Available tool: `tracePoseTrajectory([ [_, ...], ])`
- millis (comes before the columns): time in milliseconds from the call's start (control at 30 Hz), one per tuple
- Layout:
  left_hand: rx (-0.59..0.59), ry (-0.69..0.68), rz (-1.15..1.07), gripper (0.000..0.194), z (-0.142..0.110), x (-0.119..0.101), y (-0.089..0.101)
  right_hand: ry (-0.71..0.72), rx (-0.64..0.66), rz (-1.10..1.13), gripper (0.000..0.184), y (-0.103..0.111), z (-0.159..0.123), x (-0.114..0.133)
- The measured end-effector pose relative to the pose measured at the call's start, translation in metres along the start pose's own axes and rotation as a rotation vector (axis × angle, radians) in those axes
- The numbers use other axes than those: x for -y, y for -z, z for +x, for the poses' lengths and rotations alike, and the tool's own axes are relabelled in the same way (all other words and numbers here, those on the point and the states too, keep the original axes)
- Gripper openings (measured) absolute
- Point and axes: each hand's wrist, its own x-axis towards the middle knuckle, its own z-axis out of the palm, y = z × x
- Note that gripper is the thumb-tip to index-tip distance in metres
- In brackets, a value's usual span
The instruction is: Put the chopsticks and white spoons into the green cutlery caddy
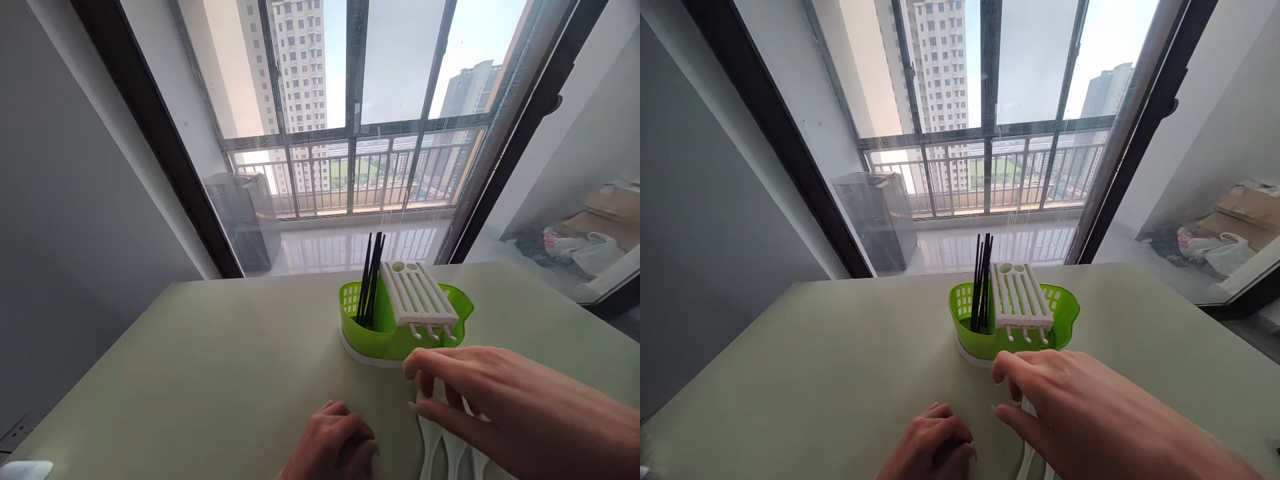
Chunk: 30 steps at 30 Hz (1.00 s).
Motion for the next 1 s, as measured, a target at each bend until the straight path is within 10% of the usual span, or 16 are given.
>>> tracePoseTrajectory([
  [133, 0.022, -0.023, 0.022, 0.009, 0.000, 0.005, -0.002, -0.126, 0.210, -0.070, 0.006, -0.017, -0.009, -0.025],
  [433, 0.013, -0.064, 0.029, 0.010, 0.001, 0.004, 0.000, -0.294, 0.364, -0.181, 0.063, -0.030, -0.012, -0.046],
  [1000, 0.013, -0.080, 0.038, 0.010, -0.001, 0.005, -0.001, -0.322, 0.426, -0.153, 0.035, -0.061, 0.002, -0.038],
])
